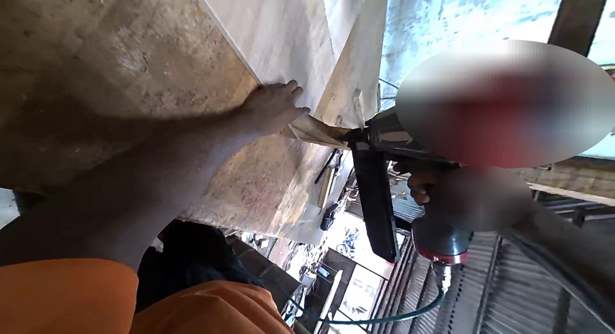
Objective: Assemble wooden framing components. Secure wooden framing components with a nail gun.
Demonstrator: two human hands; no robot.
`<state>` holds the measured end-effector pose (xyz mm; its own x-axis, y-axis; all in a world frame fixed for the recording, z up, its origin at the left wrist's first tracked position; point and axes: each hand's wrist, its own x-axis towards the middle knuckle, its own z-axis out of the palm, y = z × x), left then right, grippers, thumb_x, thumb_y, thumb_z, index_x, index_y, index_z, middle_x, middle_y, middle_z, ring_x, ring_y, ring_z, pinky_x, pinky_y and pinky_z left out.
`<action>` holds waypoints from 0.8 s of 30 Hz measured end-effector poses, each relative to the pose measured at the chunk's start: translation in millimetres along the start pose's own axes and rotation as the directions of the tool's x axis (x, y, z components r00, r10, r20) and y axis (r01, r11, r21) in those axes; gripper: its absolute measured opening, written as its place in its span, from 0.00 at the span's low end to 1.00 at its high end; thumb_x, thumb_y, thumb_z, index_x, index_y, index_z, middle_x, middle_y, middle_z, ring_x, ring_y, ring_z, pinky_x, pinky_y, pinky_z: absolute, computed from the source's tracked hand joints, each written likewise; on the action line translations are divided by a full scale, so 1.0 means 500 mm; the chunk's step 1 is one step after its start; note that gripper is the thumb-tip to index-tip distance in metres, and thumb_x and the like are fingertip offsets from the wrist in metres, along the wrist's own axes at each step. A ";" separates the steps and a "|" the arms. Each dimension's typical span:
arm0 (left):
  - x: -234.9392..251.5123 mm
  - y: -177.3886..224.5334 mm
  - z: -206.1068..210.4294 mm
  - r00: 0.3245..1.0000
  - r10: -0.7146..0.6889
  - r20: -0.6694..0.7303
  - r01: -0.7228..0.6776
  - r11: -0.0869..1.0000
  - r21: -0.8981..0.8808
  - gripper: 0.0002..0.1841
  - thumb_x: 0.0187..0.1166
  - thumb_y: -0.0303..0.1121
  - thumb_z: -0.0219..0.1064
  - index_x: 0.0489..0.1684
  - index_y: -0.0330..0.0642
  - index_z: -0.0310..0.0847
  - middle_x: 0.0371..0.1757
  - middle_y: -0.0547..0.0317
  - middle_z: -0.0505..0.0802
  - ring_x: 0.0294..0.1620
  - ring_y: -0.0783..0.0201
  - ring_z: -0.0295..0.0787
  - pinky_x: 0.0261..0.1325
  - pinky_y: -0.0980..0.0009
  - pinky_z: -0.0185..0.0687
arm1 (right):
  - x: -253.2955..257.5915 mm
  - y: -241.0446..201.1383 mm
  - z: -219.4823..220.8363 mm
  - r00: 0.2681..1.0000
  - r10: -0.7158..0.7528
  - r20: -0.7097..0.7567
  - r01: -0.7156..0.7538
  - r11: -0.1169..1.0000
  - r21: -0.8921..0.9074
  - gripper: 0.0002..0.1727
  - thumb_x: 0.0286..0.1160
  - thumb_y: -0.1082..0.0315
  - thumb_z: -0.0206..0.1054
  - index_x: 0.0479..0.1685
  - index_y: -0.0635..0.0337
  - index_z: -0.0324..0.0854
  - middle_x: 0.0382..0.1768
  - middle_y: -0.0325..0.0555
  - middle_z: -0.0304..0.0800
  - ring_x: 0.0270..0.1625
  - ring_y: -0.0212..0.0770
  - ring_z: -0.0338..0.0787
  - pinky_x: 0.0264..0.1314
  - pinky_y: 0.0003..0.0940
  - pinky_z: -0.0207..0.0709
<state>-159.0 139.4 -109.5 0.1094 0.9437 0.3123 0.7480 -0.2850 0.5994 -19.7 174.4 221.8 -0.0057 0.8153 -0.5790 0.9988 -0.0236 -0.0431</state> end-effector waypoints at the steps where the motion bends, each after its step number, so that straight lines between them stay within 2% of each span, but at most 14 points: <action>1: 0.000 -0.001 0.000 1.000 0.002 -0.002 -0.002 1.000 0.001 0.26 0.85 0.20 0.54 0.79 0.56 0.77 0.61 0.39 0.84 0.65 0.39 0.82 0.62 0.51 0.82 | 0.002 -0.002 0.002 1.000 0.007 -0.001 -0.007 1.000 -0.008 0.09 0.62 0.82 0.63 0.34 0.59 0.84 0.16 0.43 0.80 0.13 0.34 0.77 0.15 0.26 0.74; 6: 0.000 0.000 0.000 1.000 0.011 0.007 -0.011 1.000 0.005 0.27 0.86 0.20 0.53 0.80 0.56 0.77 0.61 0.39 0.84 0.66 0.40 0.81 0.63 0.52 0.82 | 0.013 -0.008 0.001 0.999 0.041 -0.002 -0.041 0.998 -0.046 0.09 0.66 0.83 0.62 0.35 0.60 0.83 0.15 0.43 0.80 0.13 0.33 0.77 0.15 0.25 0.75; 11: 0.000 0.005 0.002 1.000 0.004 0.003 -0.004 0.999 -0.036 0.27 0.84 0.19 0.55 0.79 0.57 0.78 0.64 0.39 0.85 0.68 0.39 0.81 0.65 0.50 0.82 | -0.002 -0.022 -0.018 0.998 0.056 0.011 -0.055 0.994 -0.097 0.08 0.71 0.81 0.63 0.39 0.61 0.85 0.20 0.44 0.83 0.14 0.34 0.79 0.15 0.25 0.77; 16: 0.000 0.002 0.006 1.000 -0.008 -0.007 0.007 0.999 -0.031 0.26 0.85 0.20 0.54 0.78 0.58 0.78 0.63 0.41 0.85 0.67 0.40 0.81 0.66 0.51 0.81 | 0.005 0.009 -0.024 0.999 0.019 0.031 -0.018 0.999 -0.047 0.09 0.65 0.79 0.65 0.41 0.59 0.85 0.21 0.45 0.84 0.16 0.35 0.81 0.17 0.27 0.79; 17: 0.003 -0.001 0.005 1.000 -0.011 -0.009 0.011 0.999 -0.031 0.27 0.85 0.20 0.54 0.78 0.59 0.79 0.62 0.41 0.85 0.67 0.41 0.81 0.66 0.51 0.81 | 0.006 0.012 -0.022 0.999 0.024 0.027 -0.022 0.998 -0.050 0.07 0.68 0.78 0.64 0.41 0.60 0.85 0.19 0.44 0.83 0.16 0.35 0.81 0.18 0.27 0.79; 22: 0.000 -0.002 0.005 1.000 -0.019 0.005 0.019 0.999 -0.049 0.28 0.85 0.19 0.54 0.79 0.61 0.78 0.61 0.41 0.85 0.67 0.40 0.80 0.66 0.51 0.79 | 0.004 0.003 0.013 0.999 0.045 -0.009 -0.045 0.996 -0.082 0.08 0.70 0.82 0.62 0.35 0.60 0.82 0.16 0.42 0.78 0.14 0.34 0.77 0.16 0.25 0.75; 24: 0.001 -0.003 0.006 1.000 -0.016 -0.009 0.016 0.999 -0.048 0.28 0.84 0.19 0.55 0.78 0.62 0.79 0.61 0.42 0.85 0.67 0.41 0.81 0.66 0.51 0.79 | 0.001 -0.013 0.017 0.998 0.049 -0.026 -0.052 0.991 -0.126 0.09 0.70 0.85 0.62 0.33 0.61 0.81 0.15 0.42 0.79 0.13 0.33 0.78 0.15 0.24 0.75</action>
<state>-158.2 141.0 -112.7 0.0913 0.9467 0.3089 0.7175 -0.2777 0.6388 -26.5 170.2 215.0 0.0442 0.8278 -0.5593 0.9960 0.0074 0.0896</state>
